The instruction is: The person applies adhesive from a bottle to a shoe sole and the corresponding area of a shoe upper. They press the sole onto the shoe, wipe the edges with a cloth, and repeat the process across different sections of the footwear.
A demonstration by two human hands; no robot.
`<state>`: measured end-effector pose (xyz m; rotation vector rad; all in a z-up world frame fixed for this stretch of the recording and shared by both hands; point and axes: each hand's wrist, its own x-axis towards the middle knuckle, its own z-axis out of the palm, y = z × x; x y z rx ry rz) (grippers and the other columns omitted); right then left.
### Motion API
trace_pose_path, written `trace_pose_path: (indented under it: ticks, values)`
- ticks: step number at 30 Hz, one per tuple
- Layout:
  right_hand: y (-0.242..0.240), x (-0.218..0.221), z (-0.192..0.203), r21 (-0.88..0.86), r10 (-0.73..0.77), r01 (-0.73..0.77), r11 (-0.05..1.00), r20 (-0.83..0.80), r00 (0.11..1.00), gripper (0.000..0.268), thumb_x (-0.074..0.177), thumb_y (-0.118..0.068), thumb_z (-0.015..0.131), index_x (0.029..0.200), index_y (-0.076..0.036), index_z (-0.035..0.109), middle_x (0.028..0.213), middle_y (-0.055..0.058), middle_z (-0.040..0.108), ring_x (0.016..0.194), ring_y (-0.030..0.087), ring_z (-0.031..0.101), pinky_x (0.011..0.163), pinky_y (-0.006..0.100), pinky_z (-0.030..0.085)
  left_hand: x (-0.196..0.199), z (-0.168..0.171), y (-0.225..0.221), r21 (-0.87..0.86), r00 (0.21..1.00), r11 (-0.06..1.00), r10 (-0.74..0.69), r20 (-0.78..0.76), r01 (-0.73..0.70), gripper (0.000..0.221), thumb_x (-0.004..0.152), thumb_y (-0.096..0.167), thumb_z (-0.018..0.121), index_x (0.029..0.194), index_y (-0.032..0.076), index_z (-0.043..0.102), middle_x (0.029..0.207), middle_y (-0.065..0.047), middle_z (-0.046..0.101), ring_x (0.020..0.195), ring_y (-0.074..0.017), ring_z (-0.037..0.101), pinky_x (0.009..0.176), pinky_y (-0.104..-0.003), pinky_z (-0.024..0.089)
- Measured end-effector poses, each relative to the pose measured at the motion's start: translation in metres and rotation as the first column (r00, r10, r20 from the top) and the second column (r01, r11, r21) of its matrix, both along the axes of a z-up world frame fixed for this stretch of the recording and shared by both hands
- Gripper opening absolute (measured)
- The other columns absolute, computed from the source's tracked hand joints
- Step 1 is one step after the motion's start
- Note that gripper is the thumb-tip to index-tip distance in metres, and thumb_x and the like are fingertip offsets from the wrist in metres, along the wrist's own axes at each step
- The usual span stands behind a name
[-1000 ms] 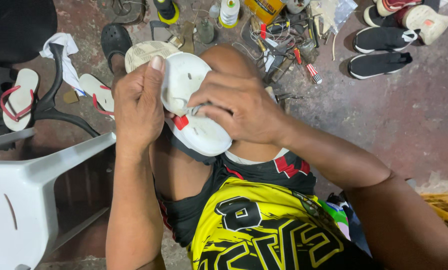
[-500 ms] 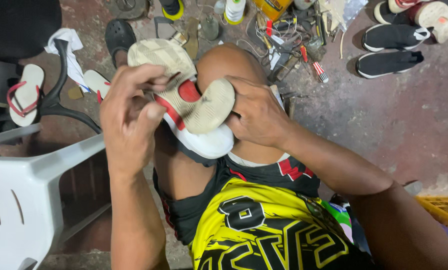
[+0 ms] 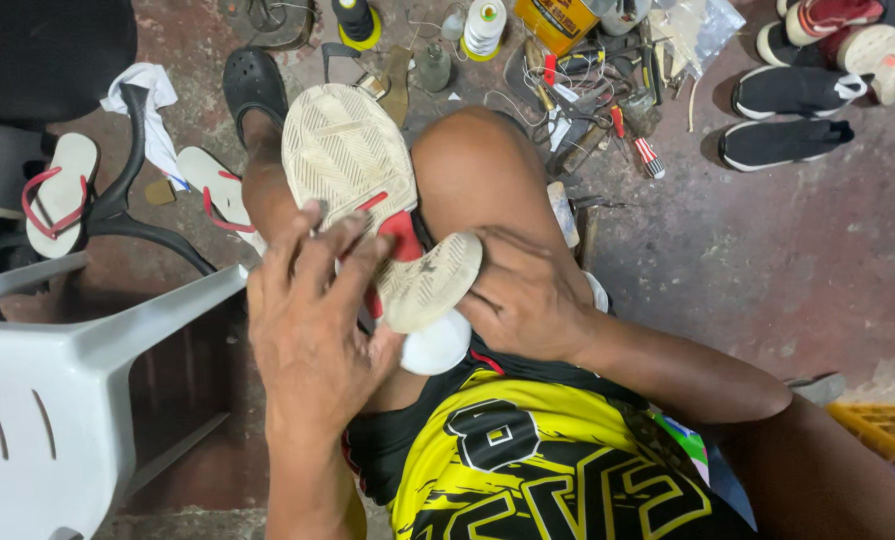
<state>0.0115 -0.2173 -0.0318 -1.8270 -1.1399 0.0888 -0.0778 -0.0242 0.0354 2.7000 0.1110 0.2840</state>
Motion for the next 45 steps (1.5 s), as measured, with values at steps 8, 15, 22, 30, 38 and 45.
trace_pose_path:
  ticks: [8,15,22,30,38,45]
  values:
    - [-0.013,-0.011,0.01,0.002,0.057,-0.057,0.998,-0.001,0.998,0.021,0.087,0.0,0.077,0.107,-0.001,0.071,0.109,0.013,0.065,0.096,0.03,0.068,0.087,0.039,0.056,-0.025,-0.036,-0.018,-0.181,0.962,0.978,0.145,0.23,-0.104,0.015,0.095,0.003,0.063,0.106,0.0,0.072,0.117,-0.013,0.073,0.125,-0.0347,0.07,0.105,-0.041,0.06]
    - [-0.016,-0.017,0.013,-0.006,0.097,-0.098,0.995,-0.076,0.992,0.032,0.079,-0.001,0.076,0.11,0.001,0.07,0.131,0.016,0.066,0.103,0.029,0.068,0.091,0.038,0.054,-0.05,-0.054,-0.029,-0.194,0.934,0.98,0.107,0.34,-0.041,0.013,0.094,0.014,0.078,0.1,0.003,0.074,0.111,-0.011,0.072,0.117,-0.0329,0.072,0.099,-0.039,0.061]
    - [-0.02,-0.021,0.001,0.023,0.073,-0.07,0.997,-0.184,0.98,0.039,0.082,-0.009,0.081,0.118,0.001,0.068,0.135,0.012,0.067,0.103,0.027,0.068,0.09,0.036,0.053,-0.051,-0.042,-0.03,-0.788,0.92,0.615,0.323,0.222,-0.026,0.039,0.106,0.026,0.064,0.138,0.004,0.058,0.155,-0.016,0.048,0.147,-0.0256,0.05,0.122,-0.037,0.051]
    - [-0.021,-0.019,0.001,-0.006,0.061,-0.063,0.998,-0.18,0.982,0.047,0.081,-0.011,0.083,0.123,0.002,0.066,0.133,0.01,0.068,0.107,0.026,0.069,0.092,0.036,0.054,-0.013,-0.026,-0.012,-0.378,0.944,0.883,0.324,0.063,-0.278,0.056,0.098,0.007,0.076,0.146,-0.006,0.052,0.148,-0.023,0.058,0.14,-0.0354,0.059,0.12,-0.043,0.046]
    - [-0.024,-0.014,0.006,0.026,0.078,-0.074,0.997,-0.217,0.973,0.055,0.074,-0.021,0.09,0.119,0.001,0.067,0.126,0.013,0.07,0.101,0.024,0.071,0.087,0.034,0.053,-0.014,-0.026,-0.034,-0.304,0.932,0.907,0.34,0.127,-0.29,0.051,0.096,0.005,0.074,0.143,-0.002,0.056,0.147,-0.021,0.058,0.138,-0.0366,0.06,0.119,-0.042,0.048]
    - [-0.017,-0.013,0.012,0.068,0.052,-0.037,0.997,-0.24,0.969,0.05,0.076,-0.022,0.09,0.116,0.0,0.068,0.124,0.011,0.071,0.102,0.025,0.072,0.091,0.035,0.054,-0.028,0.018,-0.016,-0.269,0.997,0.961,-0.045,0.059,0.059,0.065,0.074,0.024,0.072,0.134,0.004,0.058,0.141,-0.023,0.056,0.138,-0.0472,0.048,0.117,-0.051,0.037]
